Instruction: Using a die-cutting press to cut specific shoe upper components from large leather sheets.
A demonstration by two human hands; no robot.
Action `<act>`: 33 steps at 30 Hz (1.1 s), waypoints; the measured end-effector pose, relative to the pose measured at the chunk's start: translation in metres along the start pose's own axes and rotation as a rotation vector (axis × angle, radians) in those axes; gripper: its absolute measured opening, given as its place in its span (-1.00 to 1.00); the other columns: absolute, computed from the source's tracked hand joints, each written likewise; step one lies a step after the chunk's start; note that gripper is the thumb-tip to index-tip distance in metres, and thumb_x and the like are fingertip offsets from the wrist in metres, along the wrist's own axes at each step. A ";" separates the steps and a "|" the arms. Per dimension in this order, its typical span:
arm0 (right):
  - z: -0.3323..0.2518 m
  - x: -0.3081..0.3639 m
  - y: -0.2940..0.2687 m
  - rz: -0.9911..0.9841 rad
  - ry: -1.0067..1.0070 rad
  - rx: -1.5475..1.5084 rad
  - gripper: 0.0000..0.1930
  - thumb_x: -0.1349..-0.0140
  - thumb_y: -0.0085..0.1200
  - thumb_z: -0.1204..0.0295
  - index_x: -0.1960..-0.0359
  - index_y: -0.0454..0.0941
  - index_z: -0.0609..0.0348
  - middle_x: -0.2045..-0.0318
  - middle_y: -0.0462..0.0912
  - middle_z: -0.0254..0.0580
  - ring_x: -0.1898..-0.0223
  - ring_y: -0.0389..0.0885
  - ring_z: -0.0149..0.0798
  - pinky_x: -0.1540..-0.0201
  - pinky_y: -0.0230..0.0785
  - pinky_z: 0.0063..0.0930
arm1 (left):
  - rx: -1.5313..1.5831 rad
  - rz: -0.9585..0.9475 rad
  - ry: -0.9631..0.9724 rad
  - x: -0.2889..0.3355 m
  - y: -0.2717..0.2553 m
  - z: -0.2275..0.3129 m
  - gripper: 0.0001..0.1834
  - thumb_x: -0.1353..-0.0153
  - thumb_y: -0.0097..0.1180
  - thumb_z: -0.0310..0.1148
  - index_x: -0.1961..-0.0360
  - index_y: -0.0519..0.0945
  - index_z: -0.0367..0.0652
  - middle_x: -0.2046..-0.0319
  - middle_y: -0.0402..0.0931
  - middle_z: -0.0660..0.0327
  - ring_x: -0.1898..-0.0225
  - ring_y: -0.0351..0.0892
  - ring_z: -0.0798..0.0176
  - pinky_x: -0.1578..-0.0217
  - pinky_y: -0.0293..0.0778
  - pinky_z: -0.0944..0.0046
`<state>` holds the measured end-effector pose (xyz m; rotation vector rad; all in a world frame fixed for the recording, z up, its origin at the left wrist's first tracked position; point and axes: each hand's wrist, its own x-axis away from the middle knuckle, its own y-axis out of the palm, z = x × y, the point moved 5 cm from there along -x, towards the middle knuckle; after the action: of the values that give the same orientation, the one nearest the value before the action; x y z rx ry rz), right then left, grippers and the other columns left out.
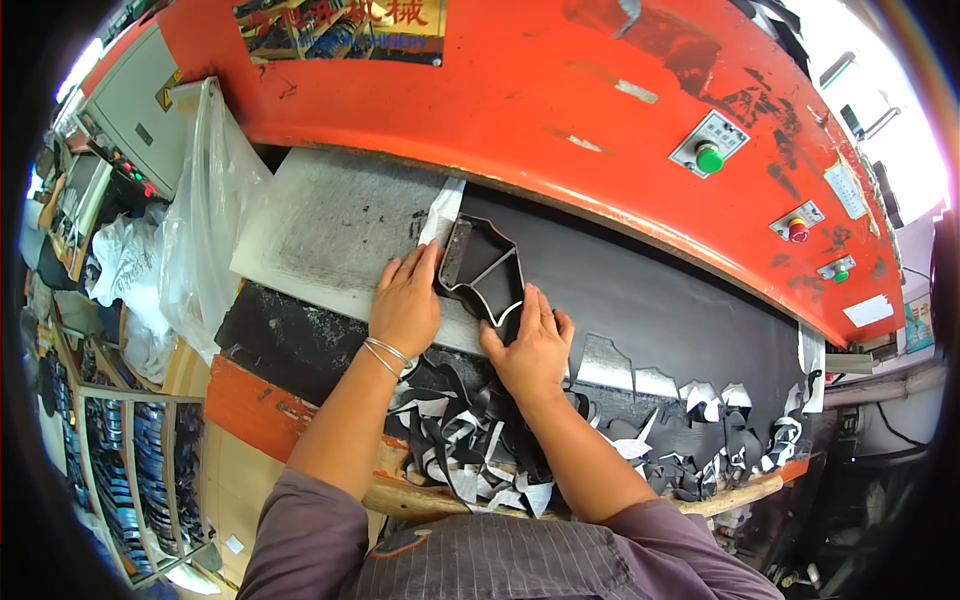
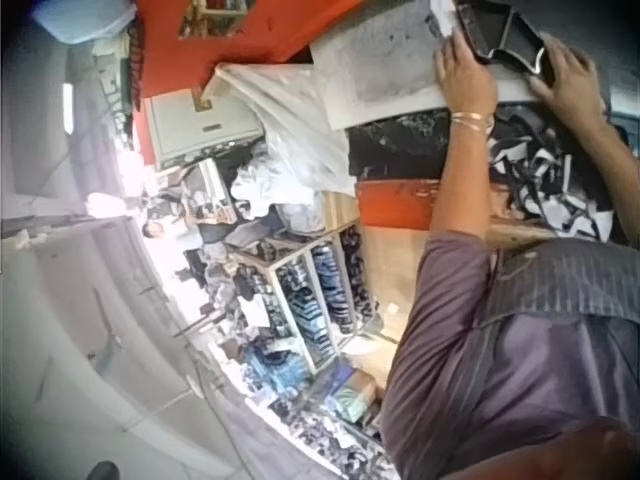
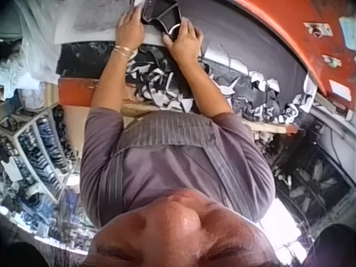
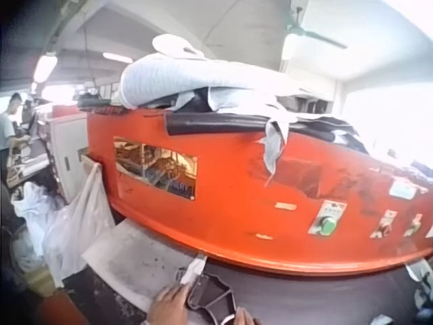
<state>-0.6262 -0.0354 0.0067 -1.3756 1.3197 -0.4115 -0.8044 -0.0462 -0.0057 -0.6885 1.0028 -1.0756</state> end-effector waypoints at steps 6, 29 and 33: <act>0.015 0.000 -0.012 -0.107 0.092 -0.135 -0.15 -0.03 0.24 0.04 -0.27 0.19 0.31 -0.15 0.43 0.09 -0.28 0.27 -0.07 -0.27 0.03 -0.04 | 0.065 0.011 0.011 -0.003 0.005 0.002 -0.36 -0.16 -0.07 -0.52 -0.32 0.15 -0.25 -0.14 0.39 -0.09 -0.22 0.33 -0.02 -0.27 0.14 0.07; 0.353 0.066 -0.386 1.095 0.466 -0.673 -0.21 -0.36 -0.23 -0.06 -0.39 -0.08 0.33 -0.40 -0.06 0.12 -0.37 0.08 -0.01 -0.39 -0.12 -0.24 | 0.459 -0.019 0.355 0.020 -0.083 0.294 -0.65 -0.23 -0.02 -0.15 0.57 0.52 -0.17 0.57 0.52 -0.03 0.43 0.55 -0.15 0.39 0.45 -0.09; 0.363 0.140 -0.389 1.028 0.389 -0.516 -0.32 -0.39 -0.16 0.07 -0.36 0.03 0.30 -0.34 0.11 0.01 -0.31 0.19 -0.13 -0.34 -0.01 -0.28 | 0.282 -0.011 0.141 0.130 -0.080 0.182 -0.76 -0.18 0.11 -0.16 0.48 0.57 -0.10 0.51 0.54 0.15 0.41 0.56 0.00 0.40 0.48 0.04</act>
<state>-0.1018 -0.0876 0.1662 -0.8308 2.3529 0.4151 -0.6518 -0.1974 0.0955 -0.3938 0.9429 -1.2599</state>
